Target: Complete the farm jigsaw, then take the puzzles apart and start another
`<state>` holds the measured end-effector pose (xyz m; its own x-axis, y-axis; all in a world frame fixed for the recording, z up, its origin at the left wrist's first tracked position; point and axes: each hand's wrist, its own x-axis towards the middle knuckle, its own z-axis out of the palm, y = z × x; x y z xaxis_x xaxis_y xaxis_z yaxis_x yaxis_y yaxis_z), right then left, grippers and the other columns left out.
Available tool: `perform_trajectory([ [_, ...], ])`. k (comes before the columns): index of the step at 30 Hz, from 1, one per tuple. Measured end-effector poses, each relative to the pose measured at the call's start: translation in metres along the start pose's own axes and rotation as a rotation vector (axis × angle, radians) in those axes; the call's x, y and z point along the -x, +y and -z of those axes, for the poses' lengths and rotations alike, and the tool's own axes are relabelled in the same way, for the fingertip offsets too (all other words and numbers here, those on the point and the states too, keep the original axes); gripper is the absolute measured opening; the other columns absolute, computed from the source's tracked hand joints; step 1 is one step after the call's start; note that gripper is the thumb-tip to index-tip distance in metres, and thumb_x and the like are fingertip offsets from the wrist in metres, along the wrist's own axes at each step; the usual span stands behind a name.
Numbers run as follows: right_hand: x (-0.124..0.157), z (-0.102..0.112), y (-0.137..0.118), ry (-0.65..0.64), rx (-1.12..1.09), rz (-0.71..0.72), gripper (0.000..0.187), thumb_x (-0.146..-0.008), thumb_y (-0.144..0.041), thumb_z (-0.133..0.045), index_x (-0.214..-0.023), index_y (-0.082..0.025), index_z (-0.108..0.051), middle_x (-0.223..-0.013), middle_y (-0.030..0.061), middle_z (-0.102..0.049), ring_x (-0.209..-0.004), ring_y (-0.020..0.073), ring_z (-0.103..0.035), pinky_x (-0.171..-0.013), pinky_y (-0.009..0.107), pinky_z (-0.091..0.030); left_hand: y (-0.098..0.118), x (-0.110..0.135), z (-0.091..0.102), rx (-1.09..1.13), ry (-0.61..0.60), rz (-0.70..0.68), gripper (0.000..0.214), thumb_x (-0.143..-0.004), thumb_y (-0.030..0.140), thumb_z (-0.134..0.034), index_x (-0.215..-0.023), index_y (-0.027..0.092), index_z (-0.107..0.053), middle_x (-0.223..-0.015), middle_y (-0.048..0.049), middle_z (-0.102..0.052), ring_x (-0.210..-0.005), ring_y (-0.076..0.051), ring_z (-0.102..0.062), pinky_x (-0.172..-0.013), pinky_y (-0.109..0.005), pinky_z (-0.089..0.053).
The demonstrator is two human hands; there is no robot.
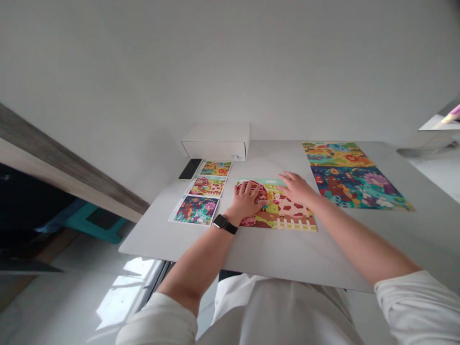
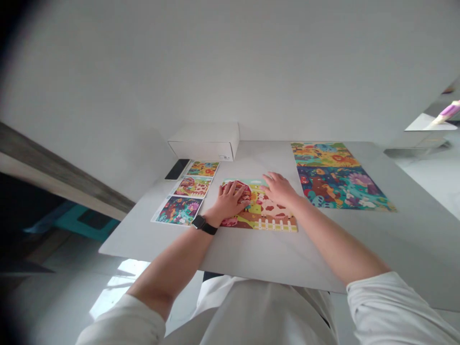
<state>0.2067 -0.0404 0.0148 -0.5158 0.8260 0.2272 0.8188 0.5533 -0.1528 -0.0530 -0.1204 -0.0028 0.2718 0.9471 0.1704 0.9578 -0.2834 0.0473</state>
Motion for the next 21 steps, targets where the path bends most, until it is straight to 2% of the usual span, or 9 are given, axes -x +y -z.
perform_trajectory([
  [3,0.034,-0.018,-0.009,-0.107,0.094,-0.028,0.066,-0.108,-0.050,-0.045,-0.161,-0.010,-0.051,-0.168,0.0242,-0.047,-0.153,0.0420,-0.046,-0.126,0.057,-0.038,0.003,-0.001,-0.001,-0.013,0.015,0.004,0.072,-0.103,0.063,-0.051,-0.163,0.023,-0.051,-0.173,-0.0192,-0.040,-0.159,-0.043,-0.036,-0.129,-0.066,-0.026],
  [5,0.053,-0.026,-0.016,-0.120,0.118,-0.024,0.070,-0.108,-0.053,-0.043,-0.163,-0.010,-0.048,-0.172,0.0229,-0.040,-0.159,0.0431,-0.037,-0.130,0.060,-0.030,0.005,-0.002,-0.003,-0.021,0.031,-0.003,0.071,-0.104,0.061,-0.049,-0.162,0.019,-0.052,-0.172,-0.0207,-0.041,-0.159,-0.043,-0.037,-0.129,-0.064,-0.028],
  [9,0.075,-0.028,-0.032,-0.148,0.104,0.018,0.072,-0.109,-0.053,-0.040,-0.168,-0.011,-0.041,-0.177,0.0206,-0.031,-0.165,0.0409,-0.026,-0.133,0.059,-0.022,0.006,-0.005,-0.009,-0.041,0.068,-0.066,0.067,-0.108,0.054,-0.043,-0.161,0.014,-0.051,-0.172,-0.0215,-0.041,-0.159,-0.041,-0.038,-0.129,-0.062,-0.030],
  [12,0.084,-0.024,-0.042,-0.171,0.077,0.026,0.075,-0.108,-0.055,-0.043,-0.170,-0.013,-0.037,-0.178,0.0203,-0.028,-0.165,0.0419,-0.025,-0.133,0.061,-0.022,0.003,-0.009,-0.009,-0.021,0.051,-0.195,0.060,-0.109,0.045,-0.041,-0.161,0.015,-0.053,-0.170,-0.0185,-0.045,-0.159,-0.037,-0.040,-0.131,-0.058,-0.029],
  [15,0.091,-0.021,-0.047,-0.148,0.038,0.070,0.074,-0.108,-0.056,-0.045,-0.169,-0.014,-0.039,-0.176,0.0210,-0.033,-0.165,0.0418,-0.026,-0.132,0.063,-0.023,0.002,-0.007,-0.005,0.022,-0.006,-0.347,0.057,-0.109,0.039,-0.042,-0.162,0.019,-0.051,-0.170,-0.0153,-0.046,-0.162,-0.033,-0.037,-0.133,-0.055,-0.027],
  [18,0.097,-0.018,-0.047,-0.103,0.000,0.147,0.072,-0.109,-0.056,-0.046,-0.168,-0.016,-0.041,-0.175,0.0201,-0.035,-0.164,0.0400,-0.028,-0.133,0.064,-0.021,0.004,0.007,-0.002,0.053,-0.073,-0.481,0.059,-0.110,0.036,-0.040,-0.166,0.019,-0.045,-0.173,-0.0135,-0.042,-0.164,-0.030,-0.034,-0.135,-0.053,-0.024],
  [21,0.104,-0.017,-0.045,-0.085,-0.007,0.172,0.071,-0.109,-0.056,-0.046,-0.168,-0.017,-0.041,-0.176,0.0186,-0.035,-0.165,0.0394,-0.027,-0.134,0.064,-0.018,0.005,0.030,0.000,0.073,-0.073,-0.534,0.060,-0.111,0.038,-0.038,-0.169,0.020,-0.042,-0.176,-0.0112,-0.036,-0.167,-0.030,-0.026,-0.137,-0.054,-0.018],
])
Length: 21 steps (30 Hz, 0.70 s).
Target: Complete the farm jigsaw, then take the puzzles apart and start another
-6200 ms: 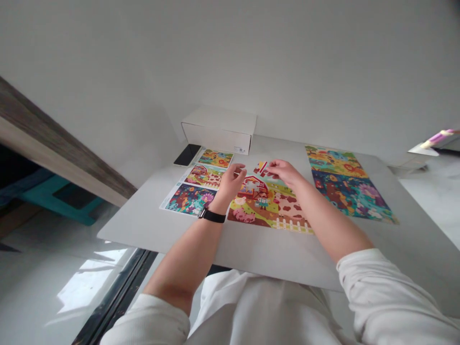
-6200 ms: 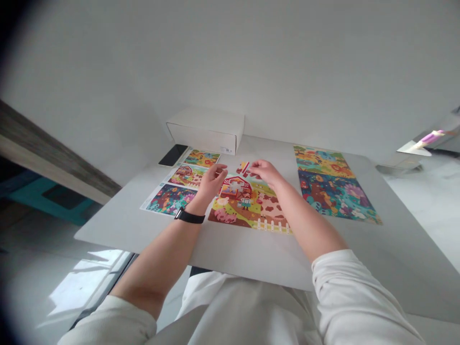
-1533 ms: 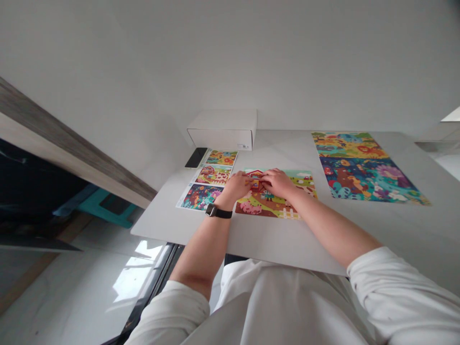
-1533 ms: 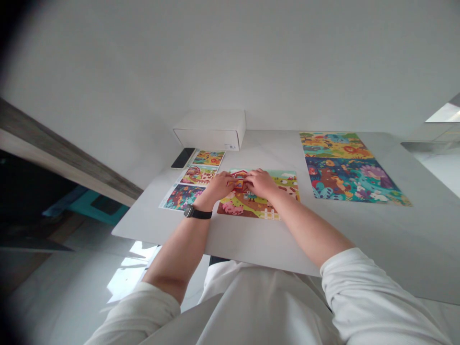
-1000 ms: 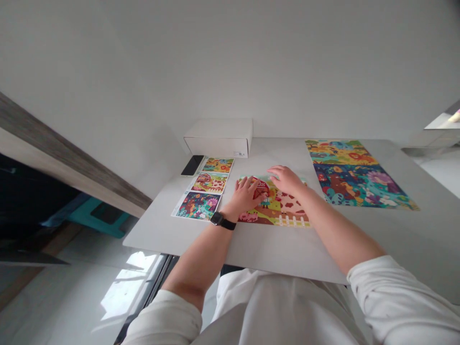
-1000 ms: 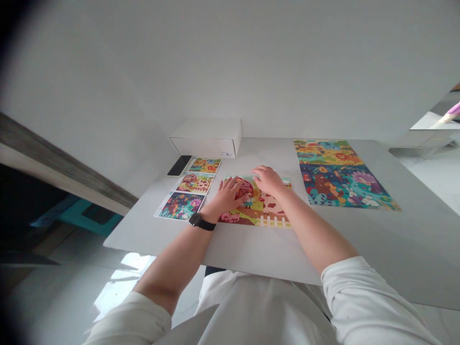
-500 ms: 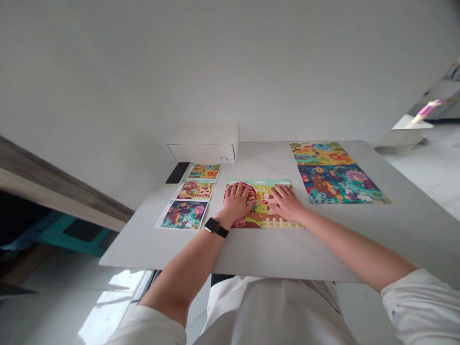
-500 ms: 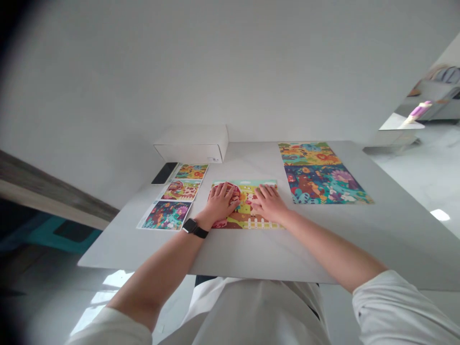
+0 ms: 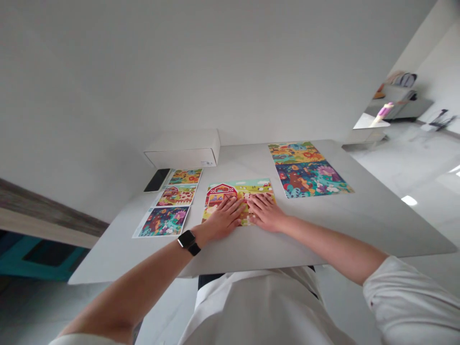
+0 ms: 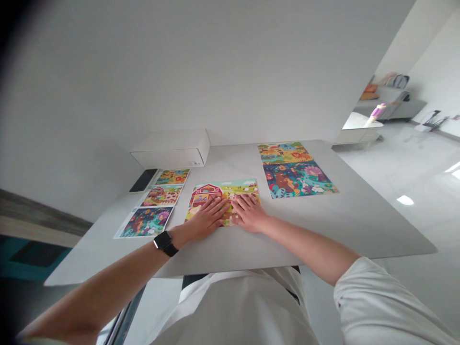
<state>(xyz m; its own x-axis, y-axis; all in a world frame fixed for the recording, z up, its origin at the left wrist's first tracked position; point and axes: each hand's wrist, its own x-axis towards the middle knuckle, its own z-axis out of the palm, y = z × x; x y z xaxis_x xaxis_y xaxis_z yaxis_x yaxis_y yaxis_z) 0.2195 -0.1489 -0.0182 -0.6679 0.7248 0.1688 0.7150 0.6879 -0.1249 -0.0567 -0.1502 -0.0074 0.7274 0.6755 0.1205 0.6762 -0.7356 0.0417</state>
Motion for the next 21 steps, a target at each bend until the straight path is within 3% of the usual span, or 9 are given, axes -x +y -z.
perform_trajectory([
  [3,0.011,0.001,0.006,-0.028,0.004,-0.056,0.073,-0.108,-0.058,-0.045,-0.169,-0.018,-0.039,-0.177,0.0176,-0.032,-0.166,0.0386,-0.024,-0.134,0.061,-0.020,0.001,0.025,0.001,0.010,-0.010,0.079,0.059,-0.111,0.041,-0.038,-0.168,0.026,-0.043,-0.176,-0.0100,-0.036,-0.166,-0.031,-0.028,-0.136,-0.056,-0.019],
  [8,0.041,0.009,0.030,-0.095,0.023,-0.244,0.072,-0.111,-0.055,-0.034,-0.170,-0.013,-0.036,-0.178,0.0182,-0.027,-0.165,0.0380,-0.026,-0.134,0.060,-0.024,-0.017,0.073,0.008,-0.036,-0.030,0.425,0.061,-0.111,0.048,-0.035,-0.169,0.030,-0.041,-0.178,-0.0099,-0.033,-0.165,-0.034,-0.030,-0.132,-0.064,-0.025],
  [12,0.054,0.013,0.038,-0.082,0.048,-0.285,0.073,-0.111,-0.055,-0.036,-0.167,-0.008,-0.041,-0.176,0.0215,-0.033,-0.165,0.0394,-0.027,-0.134,0.058,-0.025,-0.020,0.101,0.006,-0.041,-0.022,0.501,0.067,-0.108,0.053,-0.042,-0.170,0.030,-0.038,-0.177,-0.0116,-0.033,-0.164,-0.036,-0.032,-0.131,-0.063,-0.029],
  [17,0.050,0.011,0.019,-0.058,-0.003,-0.162,0.073,-0.109,-0.056,-0.043,-0.170,-0.017,-0.038,-0.177,0.0177,-0.031,-0.166,0.0401,-0.024,-0.133,0.064,-0.025,-0.016,0.106,0.002,0.002,0.017,0.494,0.067,-0.107,0.053,-0.041,-0.169,0.026,-0.042,-0.177,-0.0134,-0.033,-0.164,-0.039,-0.031,-0.131,-0.062,-0.032],
  [21,0.048,0.016,0.007,-0.055,-0.112,0.110,0.065,-0.109,-0.052,-0.050,-0.166,-0.022,-0.046,-0.174,0.0136,-0.040,-0.165,0.0361,-0.027,-0.133,0.062,-0.024,-0.017,0.104,0.004,0.037,0.049,0.470,0.065,-0.105,0.053,-0.046,-0.164,0.025,-0.051,-0.173,-0.0138,-0.041,-0.160,-0.039,-0.039,-0.129,-0.062,-0.036],
])
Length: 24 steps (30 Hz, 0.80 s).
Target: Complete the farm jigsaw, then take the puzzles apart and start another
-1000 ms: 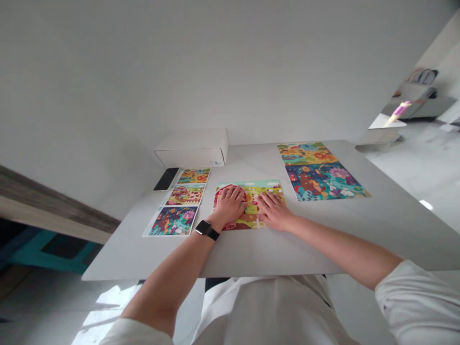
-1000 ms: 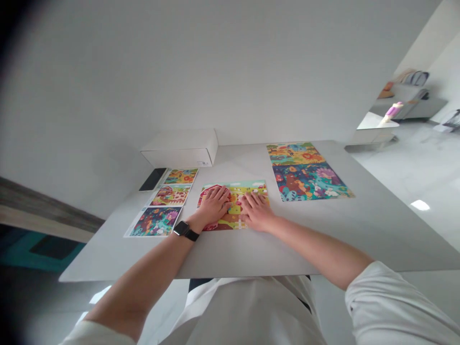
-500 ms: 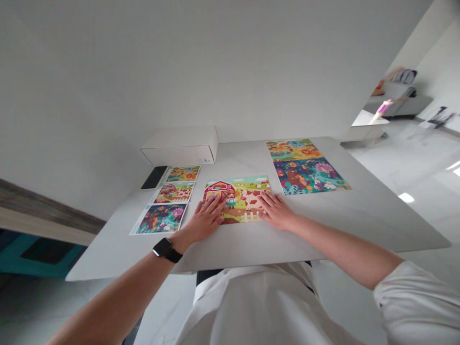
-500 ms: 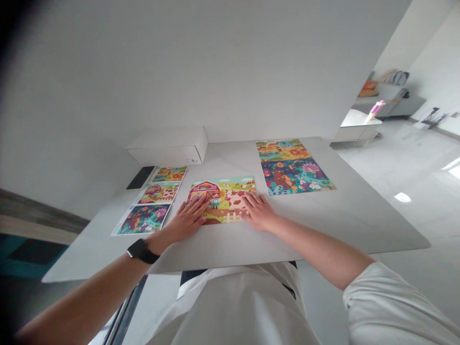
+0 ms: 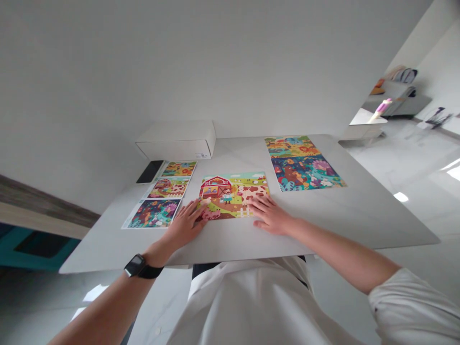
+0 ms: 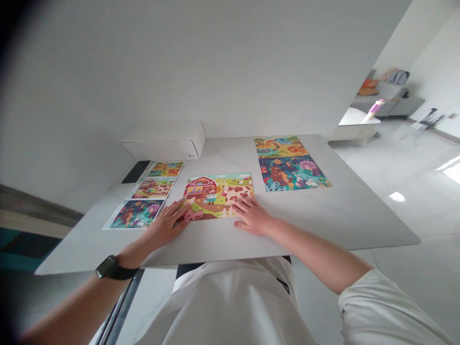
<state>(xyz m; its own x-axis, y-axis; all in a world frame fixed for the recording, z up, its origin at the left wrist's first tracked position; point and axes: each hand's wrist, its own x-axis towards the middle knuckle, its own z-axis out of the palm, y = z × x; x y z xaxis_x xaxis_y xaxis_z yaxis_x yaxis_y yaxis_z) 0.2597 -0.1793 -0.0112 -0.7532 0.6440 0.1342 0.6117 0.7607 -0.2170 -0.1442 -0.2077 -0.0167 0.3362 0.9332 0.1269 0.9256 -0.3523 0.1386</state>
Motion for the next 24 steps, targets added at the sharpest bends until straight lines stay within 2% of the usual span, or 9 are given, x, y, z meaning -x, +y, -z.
perform_trajectory([
  [2,0.002,0.004,0.001,0.012,-0.067,0.108,0.058,-0.109,-0.045,-0.051,-0.164,-0.026,-0.051,-0.169,0.0107,-0.050,-0.161,0.0315,-0.038,-0.133,0.059,-0.028,-0.002,0.000,0.001,0.020,0.012,-0.006,0.063,-0.104,0.054,-0.048,-0.160,0.026,-0.056,-0.171,-0.0129,-0.046,-0.158,-0.037,-0.043,-0.128,-0.061,-0.039],
  [3,0.003,0.006,0.004,0.028,-0.087,0.113,0.056,-0.109,-0.042,-0.052,-0.163,-0.027,-0.052,-0.166,0.0098,-0.053,-0.159,0.0298,-0.042,-0.132,0.057,-0.031,-0.003,0.000,0.001,0.031,0.017,-0.008,0.062,-0.104,0.054,-0.049,-0.158,0.026,-0.058,-0.169,-0.0125,-0.048,-0.158,-0.036,-0.044,-0.129,-0.060,-0.039],
  [5,0.006,0.010,0.010,0.066,-0.083,0.029,0.057,-0.107,-0.038,-0.055,-0.163,-0.026,-0.052,-0.165,0.0109,-0.055,-0.157,0.0298,-0.046,-0.131,0.056,-0.036,-0.004,0.001,0.002,0.048,0.024,-0.008,0.061,-0.104,0.056,-0.048,-0.155,0.025,-0.061,-0.168,-0.0120,-0.050,-0.157,-0.035,-0.046,-0.129,-0.057,-0.040],
  [8,0.009,0.015,0.017,0.066,-0.022,-0.106,0.062,-0.104,-0.040,-0.059,-0.162,-0.018,-0.053,-0.168,0.0162,-0.049,-0.157,0.0330,-0.046,-0.130,0.056,-0.037,-0.003,0.000,0.003,0.064,0.024,0.008,0.062,-0.104,0.059,-0.048,-0.153,0.025,-0.062,-0.167,-0.0108,-0.051,-0.156,-0.034,-0.048,-0.130,-0.054,-0.041],
  [11,0.008,0.021,0.020,0.033,0.008,-0.112,0.063,-0.101,-0.042,-0.064,-0.157,-0.013,-0.059,-0.167,0.0187,-0.050,-0.156,0.0342,-0.047,-0.130,0.054,-0.038,-0.001,-0.001,0.007,0.078,0.002,0.026,0.064,-0.104,0.061,-0.048,-0.155,0.025,-0.060,-0.167,-0.0097,-0.052,-0.155,-0.033,-0.048,-0.130,-0.053,-0.042],
  [15,0.000,0.027,0.027,0.030,0.023,-0.105,0.057,-0.098,-0.037,-0.068,-0.151,-0.014,-0.065,-0.162,0.0181,-0.057,-0.151,0.0338,-0.052,-0.128,0.054,-0.038,0.003,-0.008,0.011,0.067,-0.002,0.016,0.063,-0.104,0.058,-0.048,-0.156,0.025,-0.059,-0.165,-0.0106,-0.054,-0.154,-0.034,-0.050,-0.128,-0.054,-0.043],
  [19,-0.012,0.031,0.043,0.035,0.025,-0.137,0.053,-0.096,-0.035,-0.071,-0.147,-0.022,-0.068,-0.159,0.0147,-0.060,-0.148,0.0343,-0.054,-0.128,0.059,-0.035,0.005,-0.024,0.007,0.020,0.036,0.008,0.061,-0.104,0.053,-0.047,-0.156,0.024,-0.059,-0.165,-0.0124,-0.053,-0.153,-0.036,-0.050,-0.128,-0.058,-0.043],
  [24,-0.031,0.037,0.069,0.040,0.056,-0.225,0.046,-0.098,-0.032,-0.067,-0.144,-0.028,-0.070,-0.156,0.0099,-0.064,-0.144,0.0321,-0.058,-0.128,0.061,-0.031,0.005,-0.064,0.001,-0.058,0.025,0.004,0.064,-0.105,0.051,-0.042,-0.157,0.017,-0.058,-0.164,-0.0167,-0.053,-0.152,-0.039,-0.050,-0.127,-0.057,-0.041],
])
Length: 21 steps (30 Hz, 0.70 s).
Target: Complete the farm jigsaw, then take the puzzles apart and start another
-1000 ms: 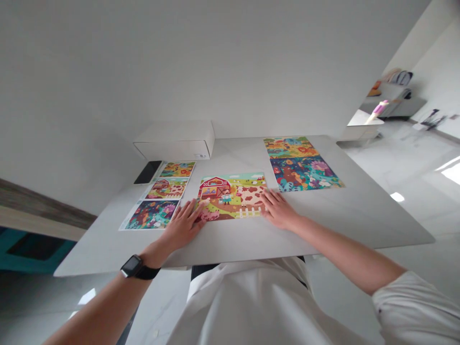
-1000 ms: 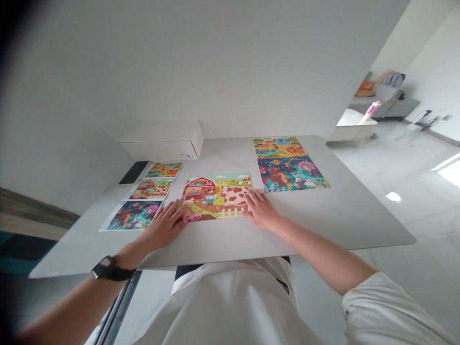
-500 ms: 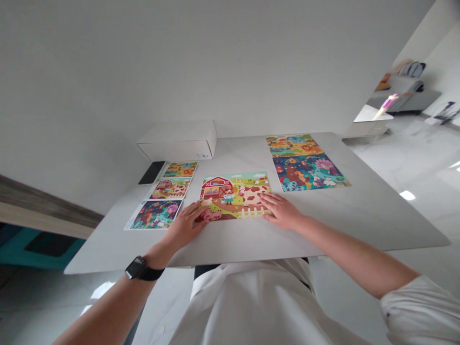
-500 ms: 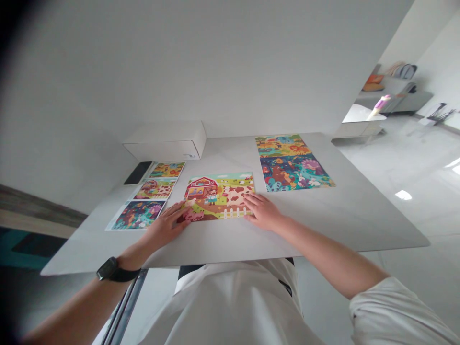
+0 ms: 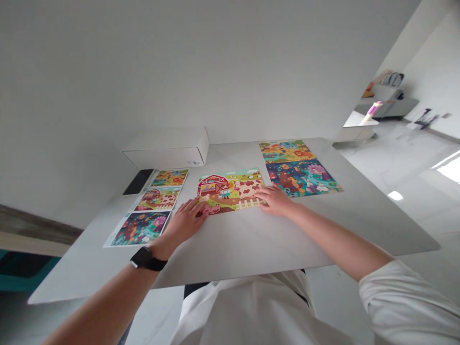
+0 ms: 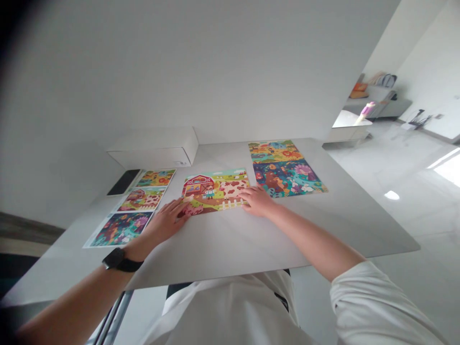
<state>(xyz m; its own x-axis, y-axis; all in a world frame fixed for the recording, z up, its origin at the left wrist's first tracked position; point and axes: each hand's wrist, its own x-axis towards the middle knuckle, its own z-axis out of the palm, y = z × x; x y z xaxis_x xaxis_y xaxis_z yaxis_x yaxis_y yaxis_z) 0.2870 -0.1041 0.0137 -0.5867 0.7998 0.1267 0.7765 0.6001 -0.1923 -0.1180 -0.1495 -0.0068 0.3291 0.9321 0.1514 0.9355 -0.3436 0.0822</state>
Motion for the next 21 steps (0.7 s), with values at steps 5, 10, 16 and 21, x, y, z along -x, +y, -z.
perform_trajectory([
  [5,-0.028,0.007,0.020,0.003,0.029,-0.043,0.042,-0.101,-0.026,-0.061,-0.142,-0.026,-0.071,-0.153,0.0091,-0.067,-0.139,0.0298,-0.063,-0.128,0.058,-0.033,0.004,-0.050,0.003,-0.043,0.006,0.030,0.060,-0.104,0.047,-0.044,-0.154,0.020,-0.060,-0.154,-0.0158,-0.062,-0.143,-0.038,-0.057,-0.122,-0.054,-0.044],
  [10,-0.057,0.004,0.040,0.019,0.050,-0.139,0.043,-0.101,-0.027,-0.059,-0.143,-0.029,-0.070,-0.156,0.0082,-0.065,-0.141,0.0304,-0.060,-0.130,0.061,-0.029,0.005,-0.093,0.003,-0.077,0.004,0.100,0.052,-0.105,0.045,-0.043,-0.144,0.021,-0.068,-0.141,-0.0159,-0.068,-0.131,-0.035,-0.062,-0.113,-0.050,-0.050],
  [16,-0.083,0.004,0.057,0.040,0.101,-0.219,0.042,-0.101,-0.025,-0.056,-0.140,-0.029,-0.072,-0.149,0.0094,-0.069,-0.138,0.0306,-0.062,-0.128,0.056,-0.035,0.006,-0.137,-0.006,-0.073,0.013,0.131,0.051,-0.105,0.041,-0.043,-0.141,0.015,-0.069,-0.140,-0.0184,-0.069,-0.130,-0.035,-0.063,-0.112,-0.047,-0.048],
  [21,-0.095,0.006,0.062,0.016,0.090,-0.289,0.045,-0.100,-0.025,-0.056,-0.143,-0.030,-0.070,-0.148,0.0086,-0.070,-0.139,0.0311,-0.060,-0.129,0.057,-0.030,0.008,-0.162,-0.011,-0.040,0.005,0.208,0.048,-0.103,0.040,-0.046,-0.140,0.020,-0.070,-0.144,-0.0161,-0.068,-0.130,-0.036,-0.064,-0.110,-0.048,-0.049],
])
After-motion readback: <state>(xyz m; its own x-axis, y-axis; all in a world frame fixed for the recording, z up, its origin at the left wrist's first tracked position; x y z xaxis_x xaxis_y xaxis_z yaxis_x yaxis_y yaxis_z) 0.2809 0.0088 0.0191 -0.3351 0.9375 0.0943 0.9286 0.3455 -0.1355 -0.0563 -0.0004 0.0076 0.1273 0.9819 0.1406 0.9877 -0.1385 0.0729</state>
